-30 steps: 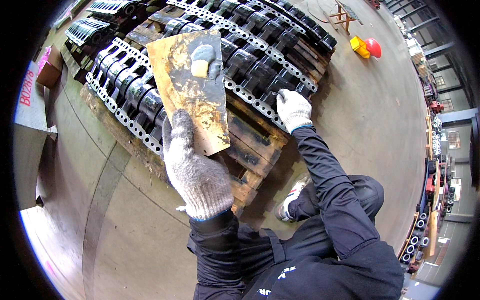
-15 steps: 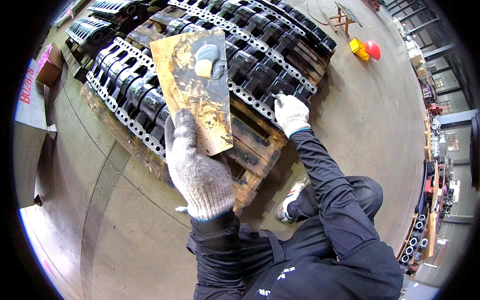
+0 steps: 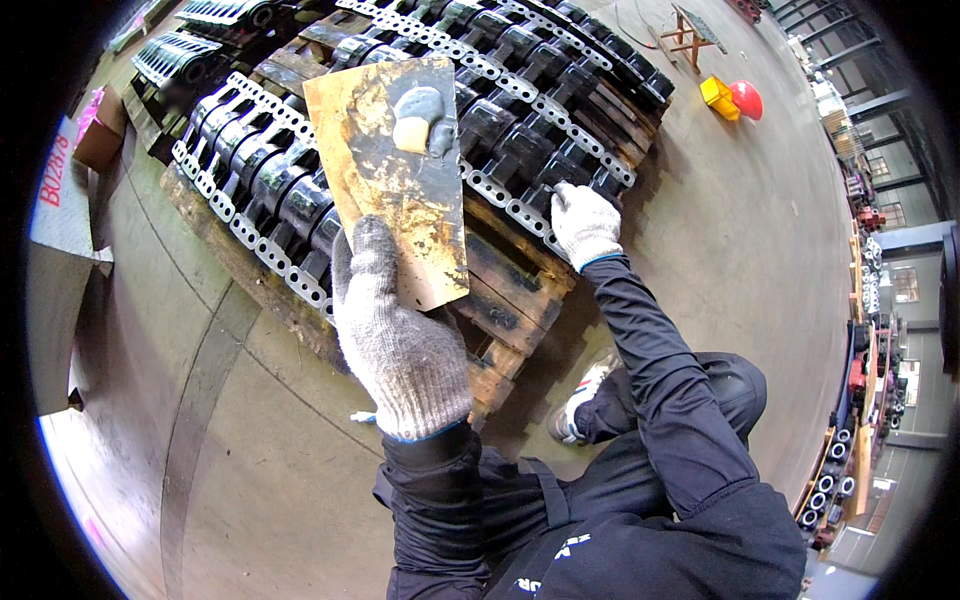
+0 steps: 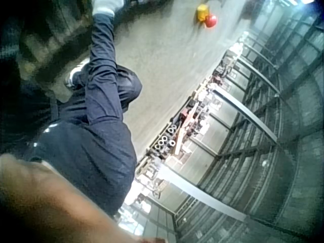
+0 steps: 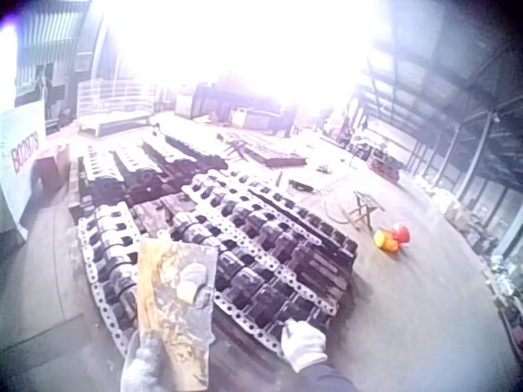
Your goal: The person applies a grey compound to the surface of black cylindrical metal parts arranged on a wooden pallet. Using a small metal spatula, the person scoops the compound from a flat board and spreads it onto the parts one by one. The person moves along the rows of parts, repeating the application process.
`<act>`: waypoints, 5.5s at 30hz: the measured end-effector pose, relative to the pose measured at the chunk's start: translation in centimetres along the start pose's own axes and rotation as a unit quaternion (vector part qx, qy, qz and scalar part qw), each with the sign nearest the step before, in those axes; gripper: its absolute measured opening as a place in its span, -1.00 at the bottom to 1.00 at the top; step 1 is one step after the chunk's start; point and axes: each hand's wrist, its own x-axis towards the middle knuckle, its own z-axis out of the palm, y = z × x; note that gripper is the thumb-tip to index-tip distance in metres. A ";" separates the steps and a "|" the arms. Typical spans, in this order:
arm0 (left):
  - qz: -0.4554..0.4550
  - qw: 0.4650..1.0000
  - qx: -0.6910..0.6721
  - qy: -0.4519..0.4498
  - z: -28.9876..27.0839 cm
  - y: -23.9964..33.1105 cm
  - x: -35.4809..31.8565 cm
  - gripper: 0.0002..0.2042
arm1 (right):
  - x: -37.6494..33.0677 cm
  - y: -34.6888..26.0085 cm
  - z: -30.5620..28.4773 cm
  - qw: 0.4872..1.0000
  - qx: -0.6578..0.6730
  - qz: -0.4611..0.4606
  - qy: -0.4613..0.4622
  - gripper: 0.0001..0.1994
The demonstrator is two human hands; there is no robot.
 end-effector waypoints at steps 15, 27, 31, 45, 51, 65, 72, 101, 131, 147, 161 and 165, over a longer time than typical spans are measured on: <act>-0.016 0.999 -0.026 0.018 0.3 0.7 -0.1 -0.58 | -0.2 -0.7 0.0 0.999 0.004 -0.019 0.031 -0.81; -0.017 0.999 -0.044 0.017 0.8 0.5 -0.1 -0.57 | -0.7 -0.5 0.5 0.999 -0.007 -0.029 0.034 -0.79; -0.019 0.999 -0.033 0.003 0.5 0.4 -0.1 -0.58 | -1.1 -0.8 0.4 1.000 -0.017 -0.021 0.003 -0.75; -0.017 1.000 -0.005 0.022 0.5 0.1 -0.3 -0.57 | -2.6 -3.5 0.7 0.989 -0.029 0.037 -0.142 -0.34; -0.022 0.999 -0.037 0.009 0.7 0.0 -0.4 -0.59 | -3.1 -3.0 0.6 0.995 -0.031 0.001 -0.098 -0.43; -0.022 0.999 -0.029 0.006 0.9 0.1 -0.5 -0.58 | -2.6 -2.3 0.9 0.997 -0.041 -0.009 -0.060 -0.47; -0.027 0.999 -0.021 0.016 0.8 0.1 -0.3 -0.58 | -2.7 -3.2 1.3 0.994 -0.032 0.011 -0.106 -0.40; -0.026 0.998 -0.048 0.015 1.2 -0.1 -0.4 -0.52 | -0.6 -0.6 0.3 1.000 0.020 0.001 0.010 -0.78; -0.032 0.998 -0.058 0.013 1.2 0.2 -0.3 -0.58 | 1.8 1.0 -1.5 0.979 0.163 0.073 -0.099 -0.74; -0.035 0.997 -0.069 0.018 0.6 0.4 -0.2 -0.48 | 2.7 1.5 -1.5 0.989 0.081 0.090 -0.086 -0.75; -0.037 0.998 -0.055 0.025 0.9 -0.1 0.0 -0.56 | 1.8 1.9 -1.1 0.991 0.108 0.069 -0.036 -0.77; -0.042 0.997 -0.067 0.002 0.5 0.3 0.2 -0.56 | 1.9 0.8 -1.4 0.991 0.118 0.050 -0.036 -0.77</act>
